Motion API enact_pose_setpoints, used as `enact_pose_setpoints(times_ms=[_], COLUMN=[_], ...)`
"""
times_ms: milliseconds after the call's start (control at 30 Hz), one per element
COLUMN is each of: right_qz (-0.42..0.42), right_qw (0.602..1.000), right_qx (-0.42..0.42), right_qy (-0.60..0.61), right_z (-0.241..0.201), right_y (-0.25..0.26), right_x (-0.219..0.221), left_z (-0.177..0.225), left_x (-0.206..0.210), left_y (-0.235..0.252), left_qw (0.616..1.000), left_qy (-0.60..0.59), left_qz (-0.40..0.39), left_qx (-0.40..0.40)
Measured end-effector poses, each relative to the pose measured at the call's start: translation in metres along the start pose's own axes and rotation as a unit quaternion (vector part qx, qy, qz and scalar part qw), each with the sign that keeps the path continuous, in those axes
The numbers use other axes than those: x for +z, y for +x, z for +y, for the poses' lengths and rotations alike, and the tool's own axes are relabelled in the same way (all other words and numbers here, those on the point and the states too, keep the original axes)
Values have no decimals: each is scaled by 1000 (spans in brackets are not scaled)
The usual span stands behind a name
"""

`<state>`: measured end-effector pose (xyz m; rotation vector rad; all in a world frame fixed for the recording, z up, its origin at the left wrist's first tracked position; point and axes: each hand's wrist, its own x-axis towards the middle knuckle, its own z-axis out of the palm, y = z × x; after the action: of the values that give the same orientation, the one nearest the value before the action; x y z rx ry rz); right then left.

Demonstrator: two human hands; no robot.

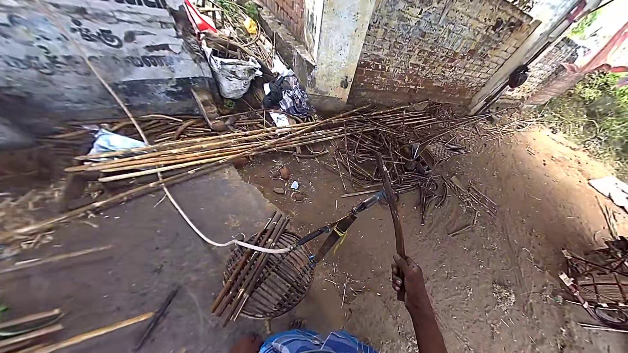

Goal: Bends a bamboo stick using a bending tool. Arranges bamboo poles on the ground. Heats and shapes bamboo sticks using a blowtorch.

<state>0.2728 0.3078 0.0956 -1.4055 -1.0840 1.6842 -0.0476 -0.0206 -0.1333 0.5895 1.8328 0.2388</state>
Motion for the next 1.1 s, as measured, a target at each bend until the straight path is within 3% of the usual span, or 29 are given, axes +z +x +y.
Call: enact_pose_setpoints(times_ms=[100,233,400,500,800,1100], right_qz=[7,18,10,1,11,-12], right_qw=[1000,999,1000,1000,999,999], right_qx=[16,25,8,-10,-29,-18], right_qy=[20,30,14,18,17,-35], right_z=[27,47,45,41,20,-1], right_y=[-49,-88,-80,-63,-27,3], right_x=[-27,-45,-41,-31,-3,22], left_z=[53,154,257,298,325,340], left_x=[-21,-57,-75,-84,-71,-94], left_y=[6,-17,-59,-54,-45,-51], left_qw=[997,982,941,944,948,954], left_qy=[-12,8,-6,14,52,26], left_qz=[53,131,256,257,252,244], left_qx=[49,134,222,206,190,175])
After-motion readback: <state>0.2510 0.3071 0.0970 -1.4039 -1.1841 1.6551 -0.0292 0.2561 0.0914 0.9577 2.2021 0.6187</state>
